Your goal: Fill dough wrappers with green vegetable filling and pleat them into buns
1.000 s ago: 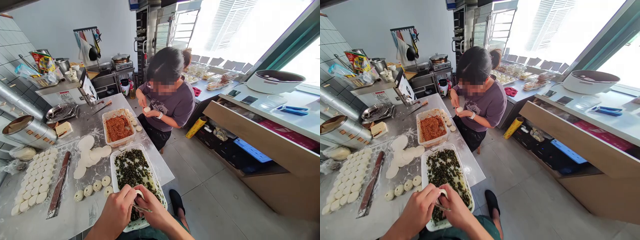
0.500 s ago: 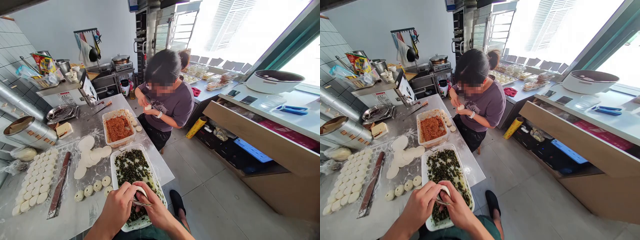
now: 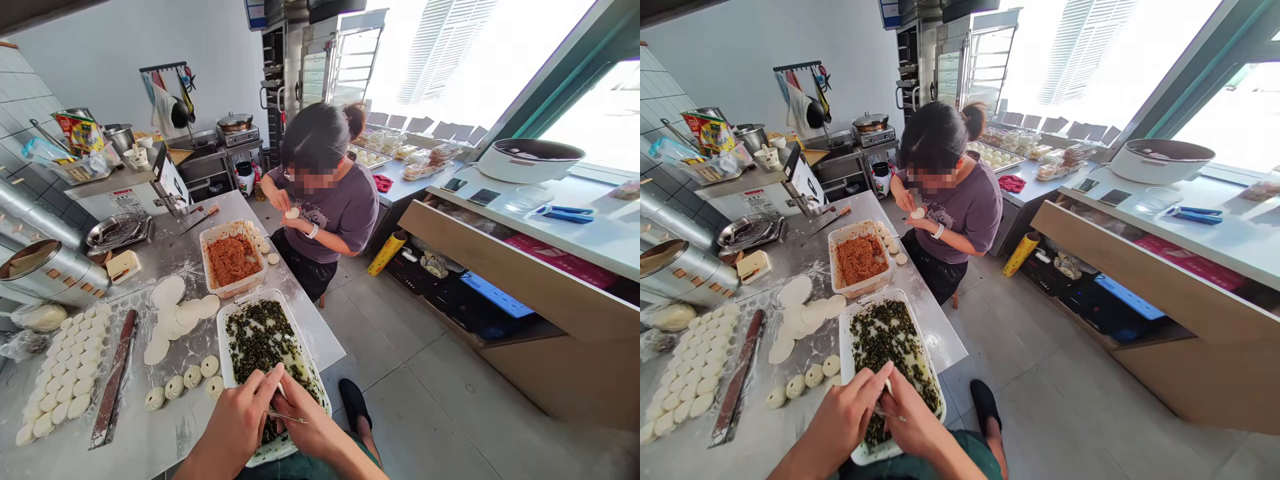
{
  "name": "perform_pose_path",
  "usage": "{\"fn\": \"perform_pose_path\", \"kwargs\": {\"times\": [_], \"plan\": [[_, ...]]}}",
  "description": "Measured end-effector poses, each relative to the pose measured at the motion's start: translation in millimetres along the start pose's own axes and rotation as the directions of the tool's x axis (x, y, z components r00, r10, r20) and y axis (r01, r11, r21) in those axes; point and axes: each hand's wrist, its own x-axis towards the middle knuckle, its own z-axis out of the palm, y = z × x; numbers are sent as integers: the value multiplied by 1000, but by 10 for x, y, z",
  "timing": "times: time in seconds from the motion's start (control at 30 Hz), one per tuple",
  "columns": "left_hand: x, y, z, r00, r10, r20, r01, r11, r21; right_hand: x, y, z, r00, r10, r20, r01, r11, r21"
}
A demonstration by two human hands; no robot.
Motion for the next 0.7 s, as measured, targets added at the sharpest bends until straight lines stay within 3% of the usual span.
{"fn": "perform_pose_path", "kwargs": {"times": [0.17, 0.33, 0.43, 0.6, 0.7], "plan": [[-18, -2, 15, 999, -37, 38, 38, 999, -26, 6, -12, -20, 996, 72, 59, -73, 997, 12], [-18, -27, 31, 1000, -1, 24, 1, 1000, -7, 32, -170, -81, 996, 65, 64, -61, 996, -59], [-10, -57, 18, 999, -37, 18, 37, 999, -20, 30, -264, -111, 994, 99, 55, -97, 994, -42], [13, -76, -4, 997, -46, -70, 45, 999, -14, 35, -255, -59, 1000, -14, 17, 13, 999, 51], [18, -79, 9, 997, -34, -71, 34, 999, -1, 63, -186, -17, 999, 13, 45, -18, 992, 123]]}}
